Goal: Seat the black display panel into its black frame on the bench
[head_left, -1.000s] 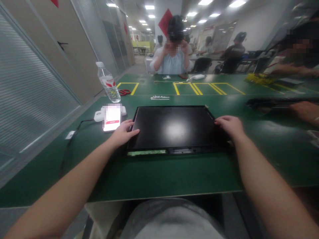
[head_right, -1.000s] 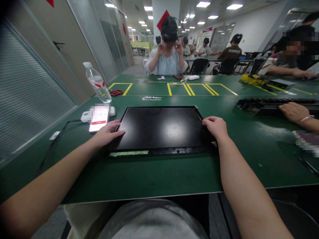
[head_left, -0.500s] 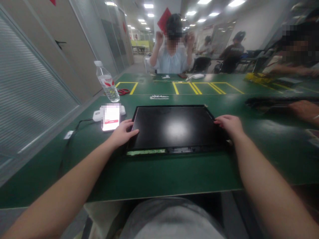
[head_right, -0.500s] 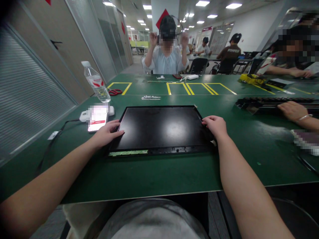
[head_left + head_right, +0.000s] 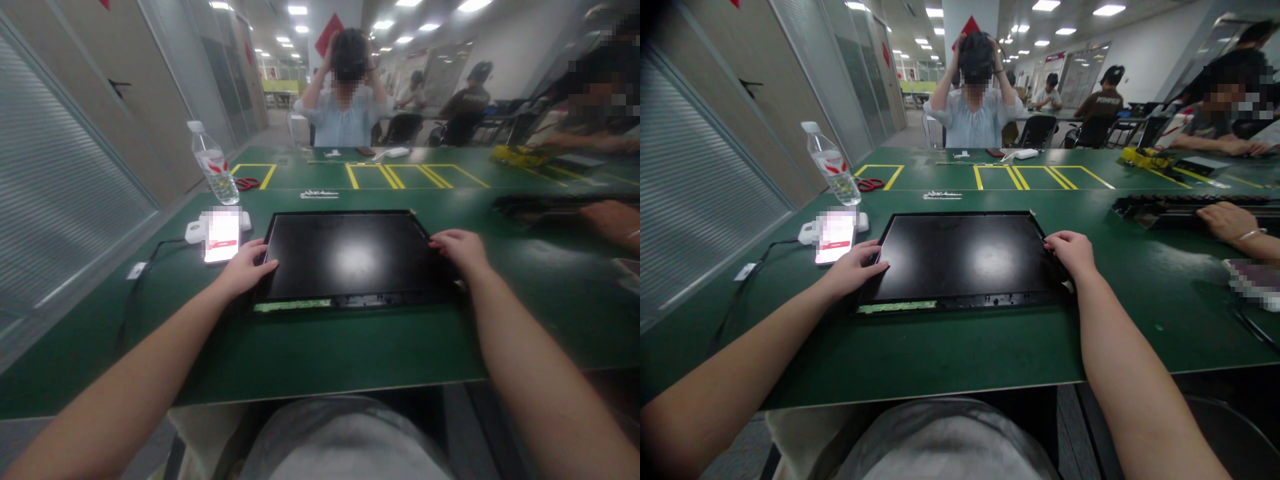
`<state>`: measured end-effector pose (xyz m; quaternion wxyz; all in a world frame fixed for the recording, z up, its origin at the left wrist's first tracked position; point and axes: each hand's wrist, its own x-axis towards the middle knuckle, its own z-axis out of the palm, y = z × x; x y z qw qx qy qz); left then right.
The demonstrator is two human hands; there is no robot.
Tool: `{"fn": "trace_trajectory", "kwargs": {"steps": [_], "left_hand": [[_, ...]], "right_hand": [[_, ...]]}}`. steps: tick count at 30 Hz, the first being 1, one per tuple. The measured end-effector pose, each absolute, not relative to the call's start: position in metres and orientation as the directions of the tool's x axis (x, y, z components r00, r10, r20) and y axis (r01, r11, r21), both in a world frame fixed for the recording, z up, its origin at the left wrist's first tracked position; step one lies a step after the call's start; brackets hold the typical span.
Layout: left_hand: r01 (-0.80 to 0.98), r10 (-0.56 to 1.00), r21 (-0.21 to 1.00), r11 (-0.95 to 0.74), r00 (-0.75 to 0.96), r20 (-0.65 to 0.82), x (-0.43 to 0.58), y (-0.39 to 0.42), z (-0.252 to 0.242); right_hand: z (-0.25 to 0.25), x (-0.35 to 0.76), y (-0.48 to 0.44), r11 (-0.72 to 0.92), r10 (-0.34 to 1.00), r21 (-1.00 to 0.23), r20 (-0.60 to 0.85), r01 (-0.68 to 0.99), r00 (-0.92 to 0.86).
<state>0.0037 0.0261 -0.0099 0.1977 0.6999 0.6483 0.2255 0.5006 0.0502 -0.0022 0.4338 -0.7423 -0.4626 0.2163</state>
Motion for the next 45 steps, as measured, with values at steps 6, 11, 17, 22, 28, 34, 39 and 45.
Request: {"fn": "trace_trajectory", "kwargs": {"steps": [6,11,17,22,28,34,39,45], "left_hand": [[0.827,0.995,0.555,-0.095,0.064,0.075,0.003,0.027,-0.011],[0.846,0.995,0.525,-0.094,0.069,0.066,0.002,0.027,-0.012],[0.868,0.989,0.477,-0.141,0.103,0.105,0.006,0.025,-0.011],[0.885,0.983,0.428,-0.182,0.147,0.113,0.009,0.024,-0.011],[0.846,0.938,0.405,-0.347,0.309,0.158,0.011,0.017,-0.006],[0.683,0.799,0.472,-0.558,0.595,0.084,0.014,0.009,0.007],[0.645,0.771,0.533,-0.548,0.637,0.022,0.009,0.009,0.012],[0.648,0.75,0.552,-0.525,0.659,-0.06,0.001,0.01,0.017]], "right_hand": [[0.001,0.499,0.049,-0.179,0.877,-0.848,0.092,0.499,0.471],[0.006,0.494,0.046,-0.196,0.88,-0.847,0.07,0.494,0.469],[0.006,0.494,0.046,-0.188,0.88,-0.84,0.086,0.51,0.467],[0.001,0.5,0.049,-0.181,0.89,-0.801,0.114,0.571,0.441],[-0.001,0.501,0.049,-0.177,0.889,-0.774,0.14,0.608,0.436],[0.0,0.501,0.048,-0.166,0.889,-0.764,0.158,0.623,0.43],[-0.003,0.503,0.05,-0.159,0.887,-0.765,0.167,0.625,0.43],[-0.004,0.506,0.052,-0.188,0.893,-0.742,0.144,0.643,0.426]]}}
